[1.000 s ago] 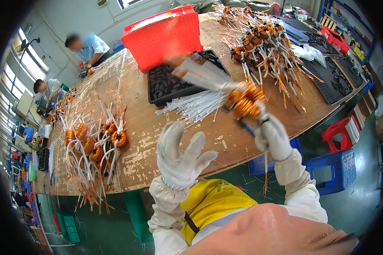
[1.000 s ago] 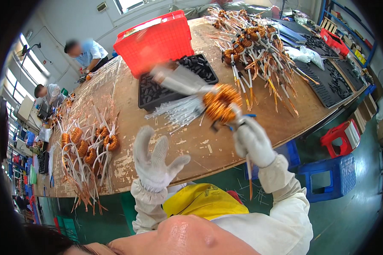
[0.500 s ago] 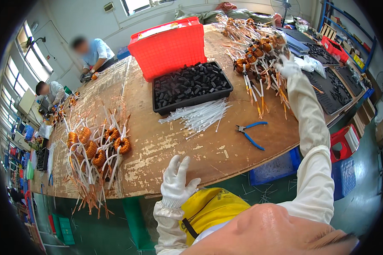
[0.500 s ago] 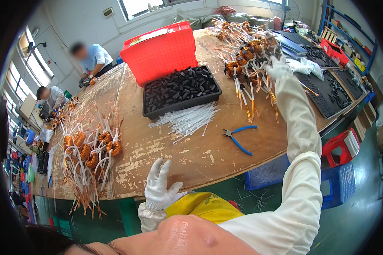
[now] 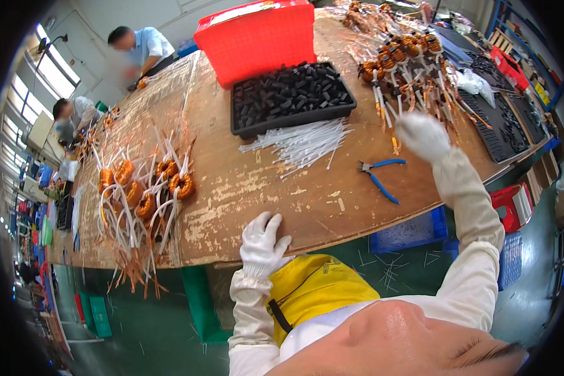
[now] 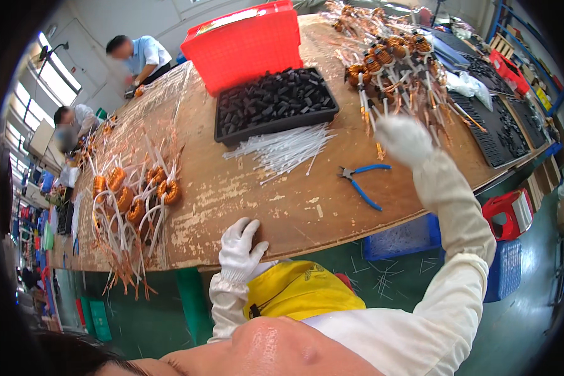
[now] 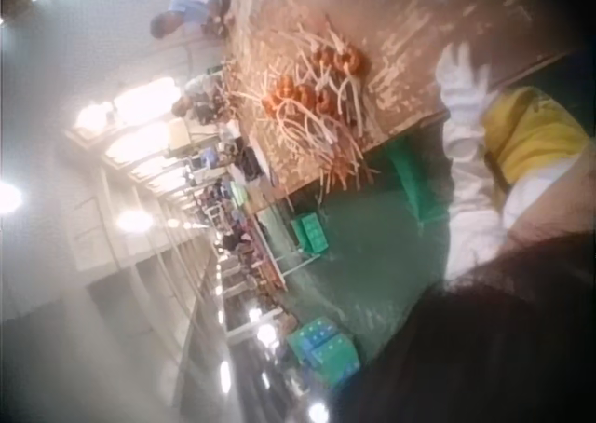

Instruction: Assemble electronic components by attaching protective sleeves to wires on copper coils and trimming excess wire.

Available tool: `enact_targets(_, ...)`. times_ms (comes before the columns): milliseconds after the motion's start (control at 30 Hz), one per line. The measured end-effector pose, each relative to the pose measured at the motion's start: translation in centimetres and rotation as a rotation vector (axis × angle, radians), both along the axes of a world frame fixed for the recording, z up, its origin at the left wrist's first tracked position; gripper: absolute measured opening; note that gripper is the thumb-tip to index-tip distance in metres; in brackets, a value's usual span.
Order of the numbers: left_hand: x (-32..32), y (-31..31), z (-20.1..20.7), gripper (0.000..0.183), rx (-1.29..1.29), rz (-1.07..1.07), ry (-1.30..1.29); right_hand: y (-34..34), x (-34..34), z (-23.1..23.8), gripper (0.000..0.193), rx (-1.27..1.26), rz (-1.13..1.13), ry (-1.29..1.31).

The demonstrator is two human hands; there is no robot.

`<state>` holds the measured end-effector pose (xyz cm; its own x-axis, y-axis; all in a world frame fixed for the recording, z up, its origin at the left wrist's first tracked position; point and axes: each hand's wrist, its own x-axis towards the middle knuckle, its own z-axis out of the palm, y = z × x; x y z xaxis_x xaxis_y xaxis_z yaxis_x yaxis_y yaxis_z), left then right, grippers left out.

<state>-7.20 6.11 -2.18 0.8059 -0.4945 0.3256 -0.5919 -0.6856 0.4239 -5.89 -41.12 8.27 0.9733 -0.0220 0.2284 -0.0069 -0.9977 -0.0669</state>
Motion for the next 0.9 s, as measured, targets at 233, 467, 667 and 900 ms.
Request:
enact_targets(233,0.3,0.0,-1.4,0.048,-0.111,0.01,-0.167,6.9,-4.3,-9.8,0.031,0.047,0.015,0.125)
enact_targets(467,-0.1,0.6,-1.8,0.043,-0.143,0.065,-0.132,6.9,0.3,-11.6,0.046,-0.178,0.173,-0.474)
enact_targets(667,0.6,2.6,-1.5,0.047,-0.308,0.026,-0.06,16.7,-0.7,-11.7,0.033,0.612,0.266,-0.239)
enact_targets(900,6.1,15.3,1.9,0.055,0.035,0.892,-0.257,14.7,0.3,-14.8,0.018,1.321,-0.024,-0.166)
